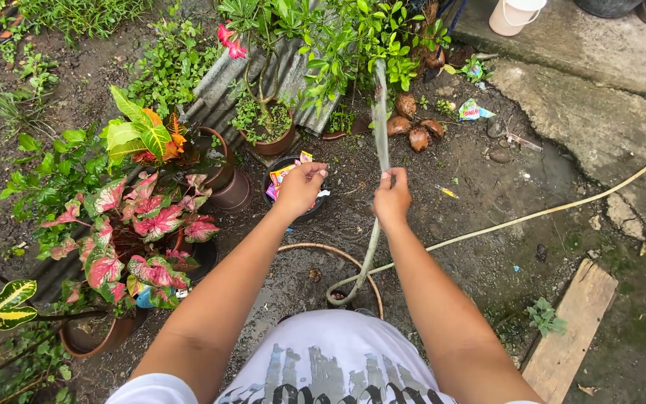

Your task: Watering various potted and ground plants in a garden using a water hose.

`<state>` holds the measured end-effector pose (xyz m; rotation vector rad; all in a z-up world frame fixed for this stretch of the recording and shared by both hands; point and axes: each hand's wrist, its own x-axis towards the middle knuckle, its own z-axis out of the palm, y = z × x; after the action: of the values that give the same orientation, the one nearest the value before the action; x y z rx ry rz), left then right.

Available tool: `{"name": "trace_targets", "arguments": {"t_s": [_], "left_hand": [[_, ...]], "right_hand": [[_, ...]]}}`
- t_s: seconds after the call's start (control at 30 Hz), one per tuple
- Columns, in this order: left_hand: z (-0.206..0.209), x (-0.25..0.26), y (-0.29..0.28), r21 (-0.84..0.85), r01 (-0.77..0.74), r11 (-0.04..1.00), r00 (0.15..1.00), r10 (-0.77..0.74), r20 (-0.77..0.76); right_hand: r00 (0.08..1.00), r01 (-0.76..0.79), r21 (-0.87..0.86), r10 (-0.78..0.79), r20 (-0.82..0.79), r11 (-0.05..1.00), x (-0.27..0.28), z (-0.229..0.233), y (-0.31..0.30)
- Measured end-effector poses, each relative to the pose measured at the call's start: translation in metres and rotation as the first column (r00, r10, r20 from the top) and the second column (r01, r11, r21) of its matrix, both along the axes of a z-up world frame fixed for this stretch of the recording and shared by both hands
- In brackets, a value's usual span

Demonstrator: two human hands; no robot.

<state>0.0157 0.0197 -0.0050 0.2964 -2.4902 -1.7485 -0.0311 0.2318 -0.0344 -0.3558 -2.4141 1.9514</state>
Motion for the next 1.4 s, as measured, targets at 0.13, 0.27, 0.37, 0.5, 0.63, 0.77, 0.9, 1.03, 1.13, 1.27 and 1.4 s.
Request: {"name": "trace_targets", "arguments": {"t_s": [0.13,0.27,0.37,0.5,0.63,0.77,0.9,1.03,1.13,1.27,1.4], "left_hand": [[0.001,0.001,0.000,-0.009,-0.013,1.000,1.000,0.012,-0.016],[0.003,0.000,-0.002,-0.033,-0.020,0.999,1.000,0.019,-0.009],[-0.009,-0.004,-0.006,0.015,-0.005,1.000,0.999,0.006,-0.039],[-0.002,-0.004,-0.003,0.110,0.000,0.994,0.998,0.008,-0.068],[0.000,-0.006,-0.003,0.088,-0.002,0.996,0.996,0.010,-0.084],[-0.003,-0.008,-0.004,0.098,0.002,0.995,0.996,0.006,-0.085],[-0.002,-0.007,-0.003,0.116,0.010,0.993,0.995,0.002,-0.095],[0.004,-0.009,-0.001,0.091,0.013,0.996,0.996,-0.005,-0.094],[0.007,-0.010,0.001,0.092,0.011,0.996,0.996,-0.004,-0.084],[0.010,-0.009,0.001,0.079,0.023,0.997,0.996,-0.017,-0.088],[0.037,-0.005,0.007,0.166,0.005,0.986,0.997,0.007,-0.073]], "right_hand": [[1.000,-0.005,-0.032,0.005,0.017,0.999,0.000,0.012,-0.002],[0.988,0.058,0.011,-0.056,-0.145,0.998,-0.012,0.029,0.006],[0.977,0.103,-0.006,-0.102,-0.185,0.995,-0.014,0.062,0.012],[0.956,0.152,0.027,-0.140,-0.257,0.988,-0.021,0.089,0.021],[0.934,0.160,0.097,-0.119,-0.338,0.982,-0.025,0.095,0.028],[0.929,0.166,0.143,-0.106,-0.354,0.976,-0.021,0.098,0.028],[0.922,0.098,0.099,-0.053,-0.383,0.990,-0.016,0.102,0.021],[0.919,0.092,0.039,-0.070,-0.389,0.995,-0.018,0.107,0.017],[0.942,0.100,0.070,-0.072,-0.328,0.993,-0.015,0.113,0.017],[0.936,0.135,0.073,-0.103,-0.337,0.988,-0.017,0.102,0.022],[0.940,0.146,0.093,-0.109,-0.324,0.985,-0.012,0.107,0.023]]}}
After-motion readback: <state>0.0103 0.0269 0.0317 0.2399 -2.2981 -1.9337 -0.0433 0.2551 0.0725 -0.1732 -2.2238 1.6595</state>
